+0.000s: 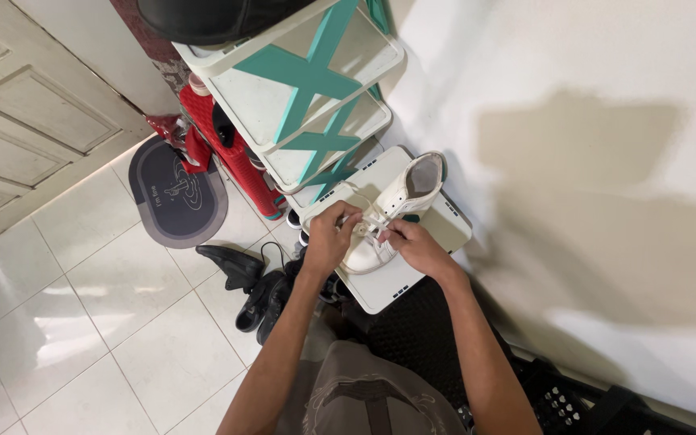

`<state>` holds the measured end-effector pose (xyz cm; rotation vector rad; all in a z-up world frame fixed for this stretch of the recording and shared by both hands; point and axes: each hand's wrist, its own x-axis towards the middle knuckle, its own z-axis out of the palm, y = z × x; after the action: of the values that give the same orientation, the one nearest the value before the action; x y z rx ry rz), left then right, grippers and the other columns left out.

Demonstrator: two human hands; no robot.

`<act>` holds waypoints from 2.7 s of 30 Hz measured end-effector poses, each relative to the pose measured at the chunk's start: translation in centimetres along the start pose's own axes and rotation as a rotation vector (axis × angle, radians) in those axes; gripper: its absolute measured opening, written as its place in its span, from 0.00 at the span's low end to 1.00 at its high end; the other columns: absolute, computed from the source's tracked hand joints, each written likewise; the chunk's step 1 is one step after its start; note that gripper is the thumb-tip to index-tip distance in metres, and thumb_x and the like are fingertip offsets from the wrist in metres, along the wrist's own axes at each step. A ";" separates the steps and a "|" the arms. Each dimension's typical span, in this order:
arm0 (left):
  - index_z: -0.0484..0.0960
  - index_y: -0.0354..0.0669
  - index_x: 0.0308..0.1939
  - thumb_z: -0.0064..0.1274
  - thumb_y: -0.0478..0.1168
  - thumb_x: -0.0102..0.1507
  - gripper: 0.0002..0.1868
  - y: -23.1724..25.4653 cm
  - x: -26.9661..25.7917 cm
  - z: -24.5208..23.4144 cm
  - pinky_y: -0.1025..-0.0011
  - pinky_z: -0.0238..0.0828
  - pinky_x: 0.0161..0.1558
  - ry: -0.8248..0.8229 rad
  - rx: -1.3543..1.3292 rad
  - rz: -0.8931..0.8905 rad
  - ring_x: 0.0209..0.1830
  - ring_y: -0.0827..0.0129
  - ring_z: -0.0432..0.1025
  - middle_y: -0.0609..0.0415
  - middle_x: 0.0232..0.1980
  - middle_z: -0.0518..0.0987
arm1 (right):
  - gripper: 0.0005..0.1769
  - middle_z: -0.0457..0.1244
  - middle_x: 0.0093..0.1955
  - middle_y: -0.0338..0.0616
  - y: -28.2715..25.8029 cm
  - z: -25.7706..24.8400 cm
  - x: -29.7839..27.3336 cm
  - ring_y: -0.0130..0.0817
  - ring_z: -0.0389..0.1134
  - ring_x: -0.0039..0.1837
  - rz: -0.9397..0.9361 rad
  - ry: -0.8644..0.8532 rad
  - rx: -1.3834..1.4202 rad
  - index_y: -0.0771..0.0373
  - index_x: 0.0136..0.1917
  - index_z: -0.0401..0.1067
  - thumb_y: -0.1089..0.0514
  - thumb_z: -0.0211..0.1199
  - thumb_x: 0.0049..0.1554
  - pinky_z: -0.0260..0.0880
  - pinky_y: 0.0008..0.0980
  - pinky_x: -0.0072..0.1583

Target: The person unlaces a white sneaker, removes the laces, and then re-laces the same shoe. The person threads the laces through the eyelets and ties a knot.

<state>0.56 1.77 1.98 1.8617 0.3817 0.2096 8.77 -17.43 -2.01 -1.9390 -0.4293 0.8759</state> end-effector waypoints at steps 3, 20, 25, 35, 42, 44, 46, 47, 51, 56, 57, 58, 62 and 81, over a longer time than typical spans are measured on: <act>0.78 0.29 0.52 0.51 0.25 0.62 0.14 0.6 -0.1 -0.5 0.61 0.71 0.58 -0.007 0.052 0.449 0.53 0.54 0.75 0.39 0.52 0.79 | 0.13 0.61 0.36 0.38 -0.8 -0.5 -0.3 0.26 0.59 0.40 -0.073 -0.035 0.006 0.67 0.51 0.78 0.57 0.57 0.64 0.62 0.28 0.46; 0.86 0.39 0.48 0.55 0.31 0.64 0.10 -0.8 0.8 1.9 0.69 0.74 0.41 -0.217 -0.031 0.253 0.39 0.65 0.76 0.50 0.42 0.81 | 0.22 0.67 0.40 0.37 -1.9 -3.2 -1.0 0.26 0.69 0.42 -0.003 0.006 0.494 0.53 0.65 0.64 0.61 0.62 0.58 0.72 0.29 0.47; 0.79 0.40 0.48 0.40 0.32 0.68 0.11 -3.3 0.9 2.9 0.70 0.69 0.40 -0.170 -0.194 -0.008 0.35 0.68 0.71 0.51 0.35 0.78 | 0.08 0.65 0.45 0.37 0.7 -4.0 0.3 0.25 0.63 0.46 -0.169 0.301 0.376 0.64 0.50 0.73 0.68 0.55 0.59 0.67 0.28 0.51; 0.74 0.35 0.42 0.47 0.42 0.72 0.12 -3.7 0.9 3.2 0.69 0.65 0.33 -0.181 -0.154 -0.124 0.28 0.71 0.67 0.53 0.29 0.74 | 0.17 0.64 0.56 0.45 1.3 -3.5 1.4 0.32 0.67 0.56 -0.469 0.526 -0.049 0.66 0.40 0.67 0.65 0.77 0.53 0.69 0.32 0.56; 0.81 0.34 0.42 0.51 0.36 0.68 0.07 -3.2 1.3 3.4 0.72 0.74 0.32 -0.167 -0.187 -0.074 0.25 0.75 0.73 0.54 0.27 0.80 | 0.32 0.62 0.60 0.51 -1.4 -2.9 1.3 0.48 0.64 0.62 -0.373 0.426 -0.270 0.64 0.62 0.66 0.63 0.76 0.47 0.65 0.43 0.62; 0.80 0.31 0.41 0.53 0.34 0.68 0.07 -3.2 1.2 3.6 0.72 0.74 0.33 -0.095 -0.116 0.130 0.28 0.74 0.74 0.52 0.32 0.80 | 0.33 0.61 0.60 0.52 -1.5 -2.7 1.2 0.51 0.63 0.63 -0.340 0.421 -0.291 0.64 0.60 0.66 0.62 0.78 0.44 0.63 0.44 0.62; 0.78 0.31 0.42 0.52 0.35 0.69 0.07 -3.4 1.1 4.0 0.72 0.73 0.33 -0.095 -0.079 0.112 0.28 0.73 0.74 0.51 0.32 0.79 | 0.32 0.61 0.58 0.51 -1.1 -2.3 1.0 0.51 0.62 0.61 -0.332 0.471 -0.343 0.65 0.57 0.66 0.60 0.80 0.44 0.63 0.45 0.61; 0.77 0.32 0.43 0.52 0.36 0.69 0.08 -3.5 1.2 4.3 0.72 0.73 0.32 -0.132 -0.078 -0.007 0.26 0.73 0.74 0.51 0.29 0.80 | 0.32 0.60 0.57 0.51 -0.8 -2.1 0.9 0.50 0.62 0.60 -0.327 0.497 -0.368 0.66 0.56 0.66 0.59 0.81 0.44 0.62 0.45 0.61; 0.78 0.34 0.44 0.51 0.36 0.68 0.07 -4.1 2.0 4.8 0.72 0.73 0.32 -0.273 -0.136 -0.069 0.28 0.74 0.73 0.51 0.29 0.80 | 0.26 0.59 0.53 0.48 0.6 -2.1 1.1 0.48 0.61 0.59 -0.396 0.481 -0.396 0.64 0.48 0.70 0.59 0.81 0.41 0.62 0.44 0.61; 0.80 0.34 0.42 0.54 0.34 0.66 0.05 -4.8 2.4 5.1 0.67 0.72 0.36 -0.222 0.007 0.154 0.32 0.64 0.74 0.47 0.36 0.79 | 0.19 0.56 0.52 0.47 2.1 -2.7 1.7 0.49 0.55 0.59 -0.411 0.369 -0.459 0.59 0.44 0.80 0.59 0.81 0.38 0.59 0.43 0.62; 0.80 0.34 0.42 0.56 0.33 0.64 0.04 -4.8 2.4 5.2 0.65 0.72 0.38 -0.183 0.059 0.255 0.34 0.61 0.74 0.46 0.39 0.78 | 0.18 0.56 0.52 0.47 2.3 -2.9 1.7 0.48 0.55 0.60 -0.406 0.365 -0.452 0.59 0.43 0.81 0.58 0.82 0.39 0.59 0.43 0.62; 0.80 0.35 0.42 0.55 0.33 0.65 0.04 -4.8 2.3 5.1 0.64 0.72 0.38 -0.191 0.060 0.188 0.33 0.59 0.74 0.46 0.40 0.77 | 0.16 0.56 0.52 0.46 2.5 -3.1 1.8 0.47 0.55 0.60 -0.405 0.358 -0.443 0.59 0.42 0.81 0.58 0.82 0.39 0.60 0.43 0.62; 0.80 0.38 0.41 0.56 0.33 0.64 0.04 -4.8 2.2 5.3 0.60 0.70 0.40 -0.202 0.144 0.145 0.35 0.53 0.74 0.46 0.40 0.75 | 0.15 0.56 0.52 0.44 3.5 -3.4 1.8 0.44 0.57 0.60 -0.415 0.324 -0.367 0.60 0.39 0.80 0.58 0.82 0.39 0.60 0.41 0.64; 0.80 0.40 0.38 0.57 0.32 0.61 0.02 -6.0 4.2 5.6 0.59 0.73 0.39 -0.322 0.451 0.398 0.36 0.52 0.76 0.47 0.47 0.72 | 0.16 0.57 0.52 0.42 4.7 -3.1 2.9 0.41 0.58 0.61 -0.349 0.338 -0.292 0.59 0.39 0.80 0.55 0.82 0.38 0.62 0.39 0.63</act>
<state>5.40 -0.05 -5.67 2.3615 -0.1868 0.0901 12.74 -19.92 -6.24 -2.1386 -0.6948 0.2632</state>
